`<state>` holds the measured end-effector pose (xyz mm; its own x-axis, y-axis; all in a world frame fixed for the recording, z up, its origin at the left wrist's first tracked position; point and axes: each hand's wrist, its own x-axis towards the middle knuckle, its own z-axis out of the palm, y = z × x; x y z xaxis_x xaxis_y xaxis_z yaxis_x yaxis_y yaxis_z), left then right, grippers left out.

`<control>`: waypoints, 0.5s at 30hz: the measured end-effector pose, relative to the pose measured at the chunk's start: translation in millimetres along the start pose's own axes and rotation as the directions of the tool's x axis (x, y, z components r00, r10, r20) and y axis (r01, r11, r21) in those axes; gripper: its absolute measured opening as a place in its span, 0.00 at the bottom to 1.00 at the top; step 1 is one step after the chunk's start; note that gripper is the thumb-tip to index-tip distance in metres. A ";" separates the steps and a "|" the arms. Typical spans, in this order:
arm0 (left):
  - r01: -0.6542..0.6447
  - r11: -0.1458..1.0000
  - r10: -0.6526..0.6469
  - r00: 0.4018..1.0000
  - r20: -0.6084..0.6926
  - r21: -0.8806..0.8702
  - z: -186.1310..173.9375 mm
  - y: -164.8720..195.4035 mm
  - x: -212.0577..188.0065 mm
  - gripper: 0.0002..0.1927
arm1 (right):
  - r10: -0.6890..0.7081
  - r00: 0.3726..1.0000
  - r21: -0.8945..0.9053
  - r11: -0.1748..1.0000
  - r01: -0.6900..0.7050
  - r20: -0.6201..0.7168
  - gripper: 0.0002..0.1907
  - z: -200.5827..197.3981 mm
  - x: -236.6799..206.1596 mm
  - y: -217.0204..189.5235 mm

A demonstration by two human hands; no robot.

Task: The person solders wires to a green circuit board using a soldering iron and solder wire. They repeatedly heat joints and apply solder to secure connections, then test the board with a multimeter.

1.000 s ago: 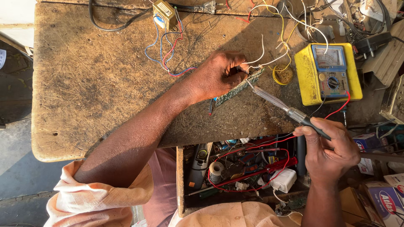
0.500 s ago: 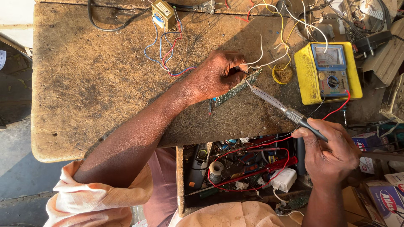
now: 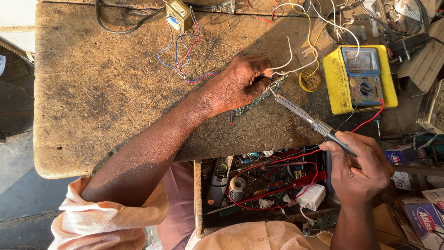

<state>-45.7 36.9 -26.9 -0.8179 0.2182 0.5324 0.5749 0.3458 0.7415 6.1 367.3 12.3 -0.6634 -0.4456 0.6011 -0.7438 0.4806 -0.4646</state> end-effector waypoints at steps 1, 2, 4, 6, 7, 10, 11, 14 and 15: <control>0.027 1.000 -0.027 1.000 0.016 0.000 -0.9 1.4 -0.2 0.04 | 0.011 1.000 0.004 1.000 -0.011 -0.002 0.12 0.0 -0.5 -0.1; 0.053 0.999 -0.053 0.998 0.031 0.001 -1.9 2.7 -0.2 0.04 | 0.022 1.000 0.008 1.000 -0.021 -0.006 0.13 0.2 -1.0 0.0; 0.072 0.997 -0.072 0.997 0.037 0.002 -2.8 5.3 -0.4 0.04 | 0.045 0.999 0.028 0.999 -0.045 -0.014 0.12 0.2 -3.1 0.6; 0.058 0.998 -0.058 0.998 0.018 0.001 -2.4 7.0 -0.4 0.04 | 0.065 0.997 0.053 0.997 -0.063 -0.032 0.10 -1.5 -6.3 1.5; 0.032 0.999 -0.032 0.999 0.005 0.009 -2.6 7.2 -0.2 0.04 | 0.072 0.996 0.061 0.996 -0.069 -0.044 0.09 -2.9 -7.8 2.3; -0.015 1.000 0.015 1.000 -0.026 0.023 -2.7 7.0 -0.7 0.04 | 0.072 0.991 0.098 0.993 -0.060 -0.117 0.06 -12.9 -11.9 5.4; -0.011 1.000 0.011 0.999 -0.034 0.021 -2.8 6.9 -0.9 0.04 | 0.073 0.986 0.136 0.989 -0.052 -0.151 0.06 -18.3 -12.2 7.0; 0.023 1.000 -0.023 0.999 -0.037 -0.016 -3.6 8.3 -2.1 0.04 | 0.046 0.968 0.105 0.994 -0.021 -0.246 0.07 -31.7 -16.4 8.6; 0.037 0.999 -0.038 0.999 -0.035 -0.031 -4.4 9.1 -2.1 0.04 | 0.017 0.958 0.082 0.997 0.007 -0.285 0.08 -32.6 -17.5 10.0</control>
<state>-38.6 35.6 -19.5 -0.8378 0.1732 0.5178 0.5449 0.3251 0.7729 13.0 404.5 18.3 -0.6252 -0.2033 0.7535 -0.7523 0.4138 -0.5126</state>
